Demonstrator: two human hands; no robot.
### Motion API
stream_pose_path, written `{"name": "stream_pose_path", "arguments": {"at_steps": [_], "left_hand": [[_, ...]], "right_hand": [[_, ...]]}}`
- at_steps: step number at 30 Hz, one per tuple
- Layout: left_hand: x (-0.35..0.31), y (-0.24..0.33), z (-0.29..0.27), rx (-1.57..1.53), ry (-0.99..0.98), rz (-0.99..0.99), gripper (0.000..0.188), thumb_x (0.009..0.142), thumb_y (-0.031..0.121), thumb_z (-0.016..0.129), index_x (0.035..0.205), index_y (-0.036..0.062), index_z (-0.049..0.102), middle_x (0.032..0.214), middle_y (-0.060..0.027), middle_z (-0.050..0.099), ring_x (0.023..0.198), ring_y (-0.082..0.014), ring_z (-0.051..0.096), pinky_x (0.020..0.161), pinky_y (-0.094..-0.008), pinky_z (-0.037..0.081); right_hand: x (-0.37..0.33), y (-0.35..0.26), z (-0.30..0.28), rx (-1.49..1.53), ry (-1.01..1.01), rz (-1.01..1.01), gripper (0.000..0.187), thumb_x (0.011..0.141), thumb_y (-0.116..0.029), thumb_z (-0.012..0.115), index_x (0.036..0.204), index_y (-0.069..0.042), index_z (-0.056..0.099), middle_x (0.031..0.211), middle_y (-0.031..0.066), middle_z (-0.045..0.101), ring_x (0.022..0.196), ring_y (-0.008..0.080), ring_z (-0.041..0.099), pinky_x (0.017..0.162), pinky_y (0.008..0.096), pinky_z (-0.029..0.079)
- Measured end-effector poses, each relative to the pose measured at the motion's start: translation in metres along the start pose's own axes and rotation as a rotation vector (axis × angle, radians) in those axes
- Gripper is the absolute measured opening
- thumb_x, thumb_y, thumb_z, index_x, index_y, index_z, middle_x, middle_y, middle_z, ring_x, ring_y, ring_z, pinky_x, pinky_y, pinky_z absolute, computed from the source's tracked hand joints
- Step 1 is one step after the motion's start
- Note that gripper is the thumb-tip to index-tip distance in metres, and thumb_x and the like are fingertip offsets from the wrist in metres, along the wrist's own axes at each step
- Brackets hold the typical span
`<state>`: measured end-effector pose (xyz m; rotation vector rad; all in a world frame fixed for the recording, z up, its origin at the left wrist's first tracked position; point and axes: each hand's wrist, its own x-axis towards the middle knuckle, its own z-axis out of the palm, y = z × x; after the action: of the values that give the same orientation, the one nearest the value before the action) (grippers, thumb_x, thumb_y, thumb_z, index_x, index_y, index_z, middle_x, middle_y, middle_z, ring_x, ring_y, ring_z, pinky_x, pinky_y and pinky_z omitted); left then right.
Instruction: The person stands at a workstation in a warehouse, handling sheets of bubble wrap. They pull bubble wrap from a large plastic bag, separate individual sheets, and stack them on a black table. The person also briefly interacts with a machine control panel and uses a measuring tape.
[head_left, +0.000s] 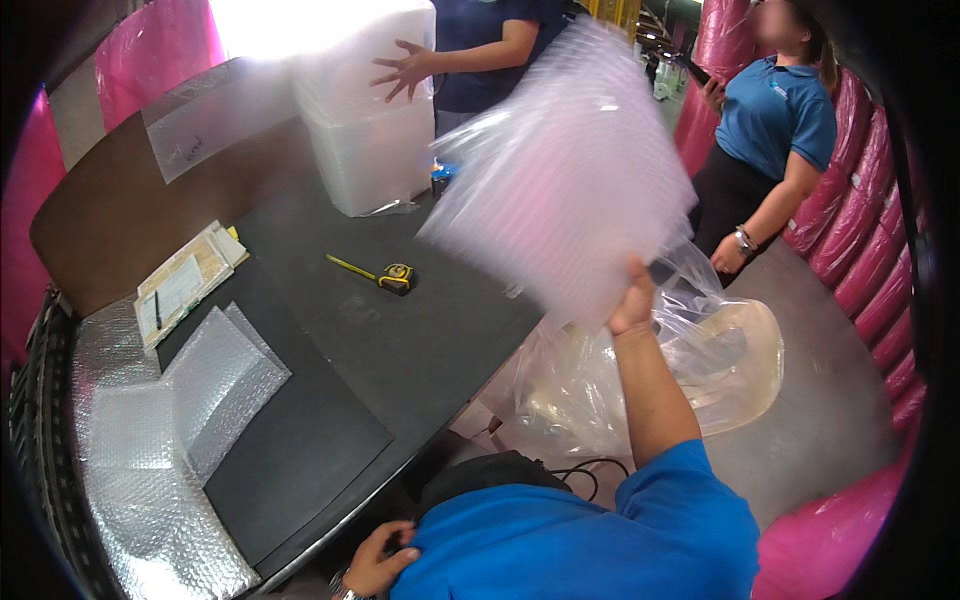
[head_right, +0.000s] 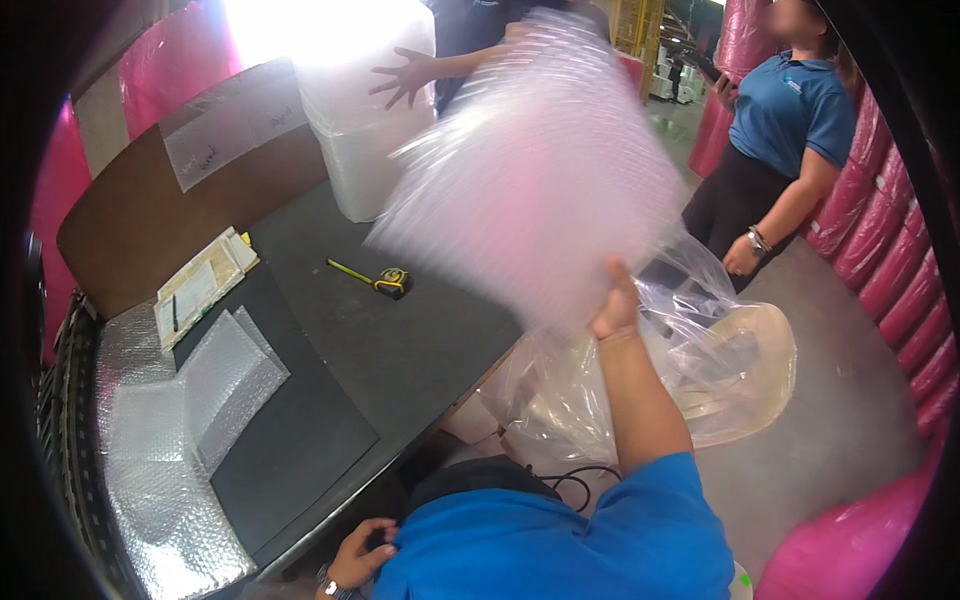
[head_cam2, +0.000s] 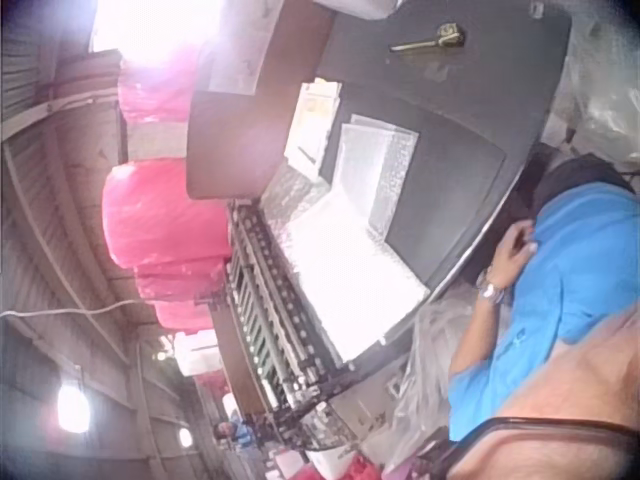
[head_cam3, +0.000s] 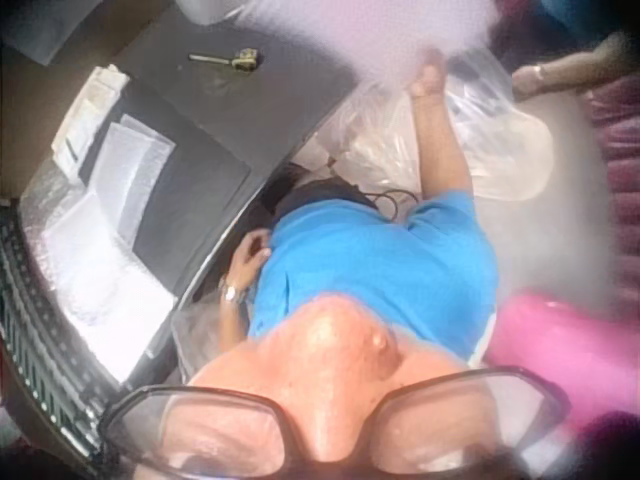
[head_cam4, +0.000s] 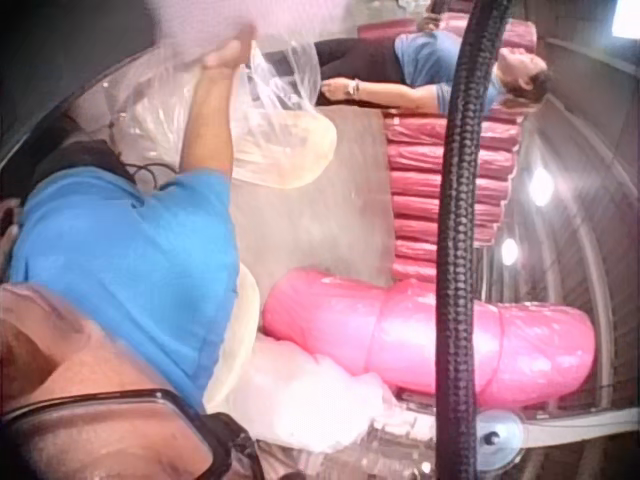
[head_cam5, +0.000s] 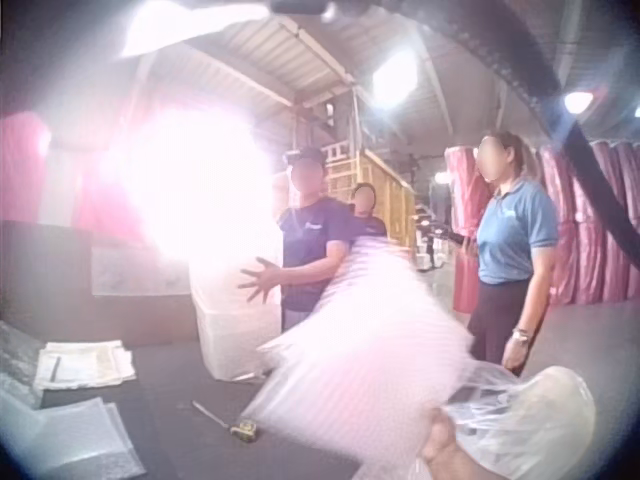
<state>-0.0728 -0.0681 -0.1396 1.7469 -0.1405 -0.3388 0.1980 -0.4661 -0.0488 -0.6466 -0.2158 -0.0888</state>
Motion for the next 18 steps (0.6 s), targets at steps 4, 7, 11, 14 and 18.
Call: {"name": "stream_pose_path", "arguments": {"at_steps": [4, 7, 11, 14, 18], "left_hand": [[-0.053, -0.049, 0.01, -0.071, 0.193, -0.095, 0.02, 0.085, 0.017, 0.048, 0.097, 0.0012, 0.049, 0.083, -0.0123, 0.051, 0.074, -0.0206, 0.048, 0.067, -0.0333, 0.04], [-0.072, -0.109, 0.024, 0.179, 0.316, -0.028, 0.019, 0.087, 0.02, 0.046, 0.094, 0.0021, 0.046, 0.08, -0.0112, 0.047, 0.075, -0.0218, 0.046, 0.07, -0.0351, 0.039], [-0.067, -0.088, 0.033, 0.267, 0.581, -0.214, 0.024, 0.084, 0.022, 0.05, 0.088, -0.0012, 0.046, 0.078, -0.0136, 0.047, 0.076, -0.0254, 0.046, 0.072, -0.0362, 0.039], [-0.064, -0.137, 0.022, 0.486, 0.737, -0.1, 0.019, 0.083, 0.014, 0.053, 0.092, 0.0019, 0.042, 0.08, -0.0124, 0.051, 0.074, -0.0222, 0.054, 0.068, -0.0327, 0.043], [-0.041, -0.084, 0.002, 0.513, 1.002, -0.04, 0.016, 0.081, 0.01, 0.054, 0.082, 0.0034, 0.039, 0.062, -0.0171, 0.049, 0.053, -0.0343, 0.054, 0.048, -0.0415, 0.041]], "right_hand": [[-0.02, -0.029, -0.111, -0.137, 0.529, -0.333, 0.044, 0.079, -0.026, 0.059, 0.112, -0.001, 0.045, 0.109, 0.0117, 0.052, 0.097, 0.0282, 0.052, 0.087, 0.0402, 0.042], [-0.077, 0.014, -0.221, -0.236, 1.141, -0.261, 0.052, 0.08, -0.023, 0.06, 0.119, -0.001, 0.035, 0.111, 0.0129, 0.048, 0.096, 0.0299, 0.051, 0.076, 0.0467, 0.046], [-0.147, 0.081, -0.277, -0.228, 1.514, 0.01, 0.09, 0.07, -0.045, 0.066, 0.128, -0.001, 0.011, 0.125, 0.0158, 0.036, 0.103, 0.0344, 0.046, 0.08, 0.0467, 0.044], [-0.148, 0.023, -0.33, -0.613, 1.403, 0.618, 0.101, 0.066, -0.05, 0.067, 0.128, 0.004, 0.007, 0.128, 0.0176, 0.033, 0.107, 0.0341, 0.044, 0.087, 0.0441, 0.04], [-0.088, 0.011, -0.208, -1.155, 1.633, 0.342, 0.091, 0.069, -0.033, 0.063, 0.133, -0.004, 0.006, 0.131, 0.0233, 0.024, 0.113, 0.0354, 0.038, 0.095, 0.0415, 0.033]]}}
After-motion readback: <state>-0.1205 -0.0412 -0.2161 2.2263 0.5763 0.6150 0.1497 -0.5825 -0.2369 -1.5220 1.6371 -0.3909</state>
